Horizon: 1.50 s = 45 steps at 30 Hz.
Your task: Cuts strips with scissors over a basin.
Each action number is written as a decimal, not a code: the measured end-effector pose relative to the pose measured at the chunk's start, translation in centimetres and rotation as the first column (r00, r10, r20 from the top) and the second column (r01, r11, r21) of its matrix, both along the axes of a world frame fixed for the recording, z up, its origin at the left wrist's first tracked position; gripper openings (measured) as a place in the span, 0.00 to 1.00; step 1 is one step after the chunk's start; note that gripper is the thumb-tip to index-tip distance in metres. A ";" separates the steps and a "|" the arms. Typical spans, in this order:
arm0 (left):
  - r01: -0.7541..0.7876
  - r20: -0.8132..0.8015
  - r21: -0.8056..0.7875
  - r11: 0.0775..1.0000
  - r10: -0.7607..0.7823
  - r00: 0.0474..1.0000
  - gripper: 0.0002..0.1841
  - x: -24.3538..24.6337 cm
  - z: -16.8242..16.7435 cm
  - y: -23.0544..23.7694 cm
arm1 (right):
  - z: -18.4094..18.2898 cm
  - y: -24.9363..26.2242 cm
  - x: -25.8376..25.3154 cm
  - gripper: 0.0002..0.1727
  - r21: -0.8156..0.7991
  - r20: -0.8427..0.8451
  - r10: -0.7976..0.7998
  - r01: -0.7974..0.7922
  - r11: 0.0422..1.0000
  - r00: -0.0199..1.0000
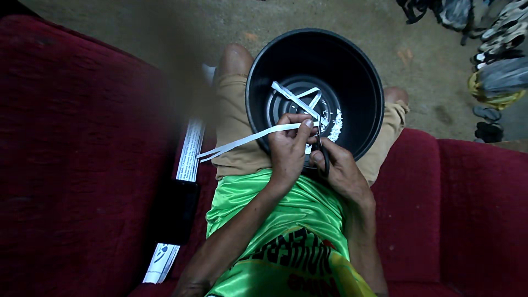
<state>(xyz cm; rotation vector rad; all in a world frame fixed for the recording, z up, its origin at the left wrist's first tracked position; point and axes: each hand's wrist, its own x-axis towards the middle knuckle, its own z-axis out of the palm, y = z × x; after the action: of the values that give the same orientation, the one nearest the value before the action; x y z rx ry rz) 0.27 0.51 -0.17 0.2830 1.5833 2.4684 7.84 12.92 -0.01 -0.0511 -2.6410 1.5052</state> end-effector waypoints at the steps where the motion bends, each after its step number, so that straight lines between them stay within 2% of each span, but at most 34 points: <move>1: 0.000 0.000 0.001 1.000 0.000 1.000 0.05 0.0 0.0 0.0 | 0.0 0.0 0.0 0.23 -0.002 -0.001 0.000 0.000 1.000 1.000; 8: -0.010 0.003 0.008 1.000 0.010 1.000 0.05 0.1 0.0 -0.1 | -0.3 0.0 0.1 0.18 -0.046 -0.005 -0.016 0.016 0.999 1.000; 13: -0.034 0.014 0.026 0.999 0.033 0.999 0.05 0.1 0.3 -0.1 | 0.0 0.1 0.4 0.25 -0.034 0.038 0.024 -0.023 0.999 0.999; 20: -0.021 0.006 0.008 1.000 0.021 1.000 0.06 0.1 0.2 0.0 | 0.1 0.0 0.1 0.28 0.003 0.006 0.019 -0.019 1.000 1.000; 27: 0.025 -0.052 -0.059 0.998 -0.028 0.998 0.07 0.5 0.2 -0.5 | 0.1 -0.1 0.1 0.24 -0.010 0.004 0.009 -0.008 1.000 1.000; 32: 0.028 -0.052 -0.056 0.998 -0.031 0.998 0.07 0.5 0.2 -0.5 | 0.0 -0.1 0.1 0.22 0.020 -0.016 -0.004 0.004 1.000 1.000; 37: -0.022 0.006 0.008 1.000 0.021 1.000 0.05 0.2 0.1 0.1 | -0.2 -0.1 0.1 0.19 -0.023 -0.027 -0.011 0.010 1.000 1.000; 41: -0.028 0.011 0.011 1.000 0.028 1.000 0.05 0.1 0.3 0.0 | -0.1 0.0 0.3 0.24 -0.042 0.039 0.014 -0.012 0.999 0.999; 45: -0.015 -0.007 -0.004 1.000 0.015 1.000 0.06 0.2 0.2 -0.1 | 0.0 0.0 0.2 0.28 -0.029 0.028 0.033 -0.032 0.999 0.999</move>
<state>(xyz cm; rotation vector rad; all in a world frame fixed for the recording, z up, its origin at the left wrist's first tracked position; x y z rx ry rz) 0.43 0.45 0.02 0.2804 1.5984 2.4777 8.07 12.90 -0.02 -0.0321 -2.6552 1.5644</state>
